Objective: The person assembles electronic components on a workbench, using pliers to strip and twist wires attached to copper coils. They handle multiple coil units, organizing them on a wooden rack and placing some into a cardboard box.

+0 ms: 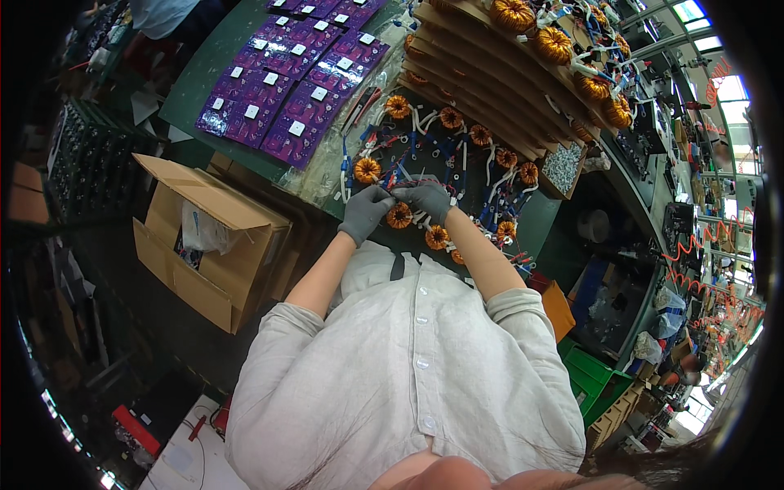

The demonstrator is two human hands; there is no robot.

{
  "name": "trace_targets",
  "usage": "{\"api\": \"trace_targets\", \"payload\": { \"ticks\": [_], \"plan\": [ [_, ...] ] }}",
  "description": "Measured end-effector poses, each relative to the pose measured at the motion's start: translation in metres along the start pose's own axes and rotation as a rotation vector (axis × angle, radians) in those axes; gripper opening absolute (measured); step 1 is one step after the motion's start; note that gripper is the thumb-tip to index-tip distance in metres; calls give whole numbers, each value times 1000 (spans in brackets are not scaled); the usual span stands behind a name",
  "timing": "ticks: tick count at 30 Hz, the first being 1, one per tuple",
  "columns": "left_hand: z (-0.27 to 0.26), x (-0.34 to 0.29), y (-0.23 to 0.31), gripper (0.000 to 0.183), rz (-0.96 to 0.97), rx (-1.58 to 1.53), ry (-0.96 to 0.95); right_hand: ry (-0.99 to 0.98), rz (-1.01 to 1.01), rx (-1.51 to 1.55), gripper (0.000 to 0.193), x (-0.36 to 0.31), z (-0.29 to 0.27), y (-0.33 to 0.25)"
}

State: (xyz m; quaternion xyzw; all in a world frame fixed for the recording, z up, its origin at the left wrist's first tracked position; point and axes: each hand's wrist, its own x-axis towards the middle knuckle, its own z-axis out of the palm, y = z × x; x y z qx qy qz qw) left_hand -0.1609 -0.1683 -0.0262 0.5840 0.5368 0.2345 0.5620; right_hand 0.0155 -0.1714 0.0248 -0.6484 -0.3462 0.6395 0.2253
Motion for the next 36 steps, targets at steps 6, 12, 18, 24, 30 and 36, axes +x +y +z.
{"api": "trace_targets", "payload": {
  "ticks": [6, 12, 18, 24, 30, 36],
  "plan": [
    [-9, -1, 6, 11, -128, -185, -89, -11, -117, 66, 20, 15, -4, 19],
    [-10, -1, 9, 12, -156, -176, -88, -51, -142, 98, 22, 15, -4, 20],
    [1, -2, 4, 24, -43, 115, 66, -42, -175, -2, 24, 22, -2, 26],
    [7, 6, 5, 37, 219, 605, 118, 64, -188, 182, 20, 40, -1, 56],
    [10, 15, 4, 39, 121, 721, 66, 138, -360, 54, 15, 7, 16, 32],
    [6, -10, 33, 37, 279, 585, 139, 453, -318, 283, 20, -27, -63, 15]
  ]
}}
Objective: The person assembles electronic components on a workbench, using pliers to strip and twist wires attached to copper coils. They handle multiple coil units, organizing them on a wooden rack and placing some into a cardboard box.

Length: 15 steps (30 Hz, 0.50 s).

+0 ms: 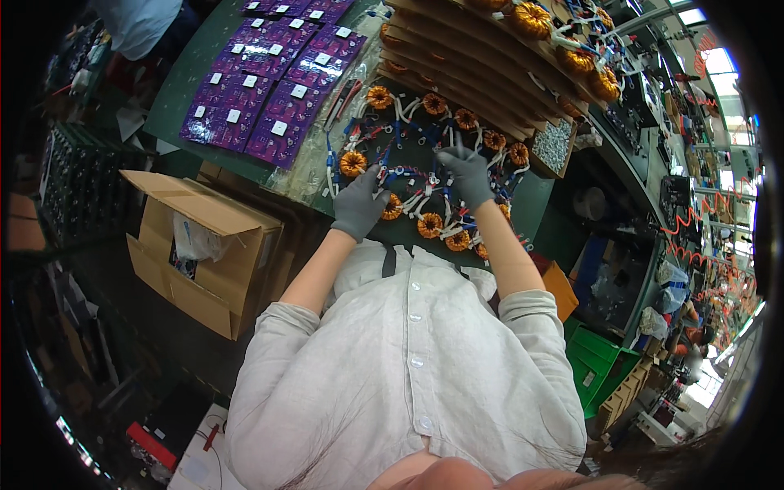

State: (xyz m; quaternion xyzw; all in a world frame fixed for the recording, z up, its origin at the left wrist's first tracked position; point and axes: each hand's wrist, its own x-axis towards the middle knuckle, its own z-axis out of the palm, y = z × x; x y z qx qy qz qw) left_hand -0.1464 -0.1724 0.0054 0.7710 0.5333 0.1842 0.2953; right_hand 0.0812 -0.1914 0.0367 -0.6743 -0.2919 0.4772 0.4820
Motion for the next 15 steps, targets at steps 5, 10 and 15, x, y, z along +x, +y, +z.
{"api": "trace_targets", "payload": {
  "ticks": [5, 10, 15],
  "plan": [
    [30, -7, 20, 40, 303, 14, -121, -111, 139, -406, 25, -17, -33, 31],
    [43, 11, 51, 48, 114, 164, -417, -151, 39, -1026, 39, -31, -8, 17],
    [67, 30, 40, 41, 45, 129, -501, -170, 11, -1090, 29, -20, -10, 32]
  ]
}}
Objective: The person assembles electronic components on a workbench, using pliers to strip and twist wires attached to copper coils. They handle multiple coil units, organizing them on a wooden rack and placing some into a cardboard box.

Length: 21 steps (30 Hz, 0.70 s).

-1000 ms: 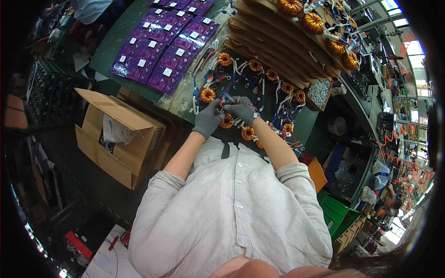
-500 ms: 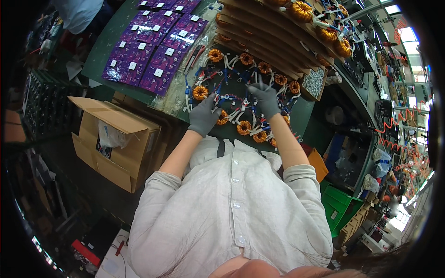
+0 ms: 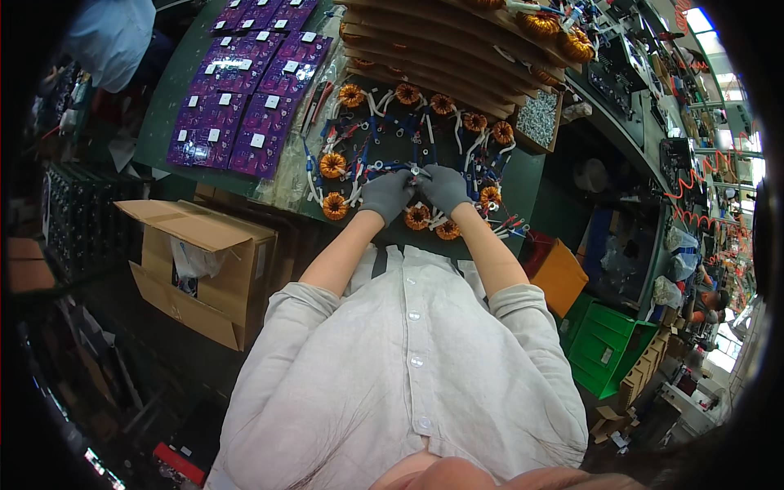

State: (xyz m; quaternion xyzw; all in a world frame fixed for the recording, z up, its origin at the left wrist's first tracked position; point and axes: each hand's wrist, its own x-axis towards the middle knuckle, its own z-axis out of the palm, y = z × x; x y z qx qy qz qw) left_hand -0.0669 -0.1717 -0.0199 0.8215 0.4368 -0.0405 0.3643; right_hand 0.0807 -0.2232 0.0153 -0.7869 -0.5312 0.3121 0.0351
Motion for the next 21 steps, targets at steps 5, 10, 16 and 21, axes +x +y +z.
{"api": "trace_targets", "payload": {
  "ticks": [5, 10, 16, 21],
  "plan": [
    [5, -6, 6, 32, -5, 104, 95, -23, 23, -8, 30, -6, 2, 1],
    [9, -5, 3, 29, 38, 58, 131, 2, -68, 94, 31, -1, 23, 2],
    [-35, -64, -17, 38, 120, -36, 353, 132, 94, 886, 24, 4, 8, 39],
    [-45, -42, -35, 38, -391, 30, 129, -141, 123, 1126, 25, -14, -34, -6]
  ]
}}
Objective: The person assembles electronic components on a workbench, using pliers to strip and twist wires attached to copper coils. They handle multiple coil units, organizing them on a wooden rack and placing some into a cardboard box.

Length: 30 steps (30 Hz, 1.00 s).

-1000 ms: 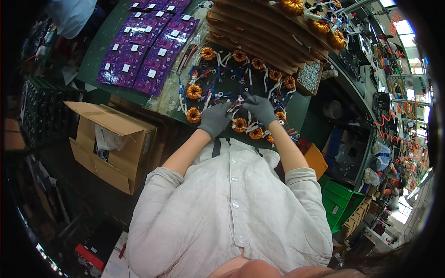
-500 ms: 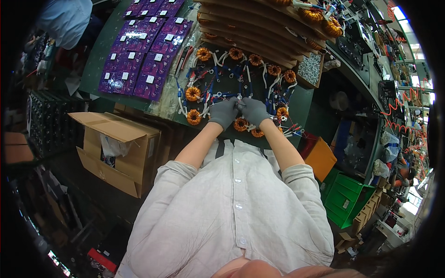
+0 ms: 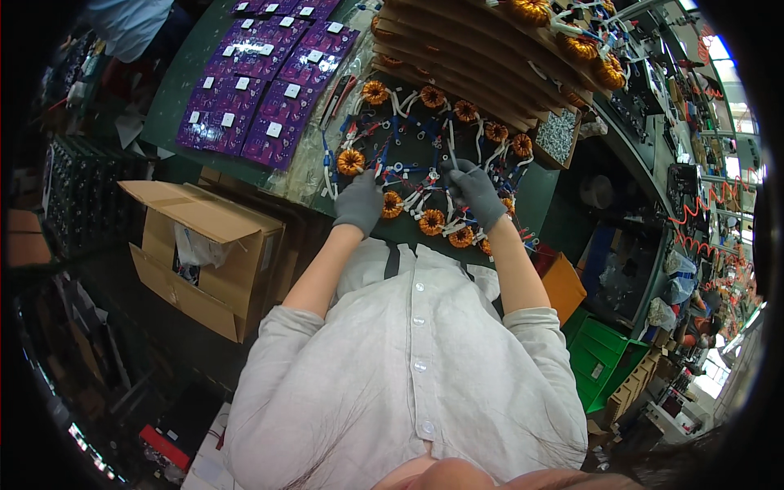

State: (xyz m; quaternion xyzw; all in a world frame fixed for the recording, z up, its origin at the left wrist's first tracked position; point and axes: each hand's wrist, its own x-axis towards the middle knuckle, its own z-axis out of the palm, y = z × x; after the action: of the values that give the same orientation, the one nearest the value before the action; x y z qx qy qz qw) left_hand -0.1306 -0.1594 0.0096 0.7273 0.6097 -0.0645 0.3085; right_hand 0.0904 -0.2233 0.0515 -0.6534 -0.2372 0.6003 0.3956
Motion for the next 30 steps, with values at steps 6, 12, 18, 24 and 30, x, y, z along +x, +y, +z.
{"api": "trace_targets", "payload": {
  "ticks": [6, 12, 18, 24, 30],
  "plan": [
    [4, 10, -15, 42, 125, -164, -75, -25, -57, 67, 23, 6, 39, -10],
    [-4, -8, -7, 39, 313, 36, -159, 30, -216, -123, 16, 37, 66, -12],
    [-24, 19, -19, 33, 253, -109, 195, 110, -207, -56, 15, 53, 80, -15],
    [-21, 64, -24, 25, 444, 279, 266, 146, -210, -144, 21, 67, 70, 9],
    [-30, 72, -39, 26, 339, 231, 85, 121, -118, -39, 27, 38, 69, -3]
  ]
}}
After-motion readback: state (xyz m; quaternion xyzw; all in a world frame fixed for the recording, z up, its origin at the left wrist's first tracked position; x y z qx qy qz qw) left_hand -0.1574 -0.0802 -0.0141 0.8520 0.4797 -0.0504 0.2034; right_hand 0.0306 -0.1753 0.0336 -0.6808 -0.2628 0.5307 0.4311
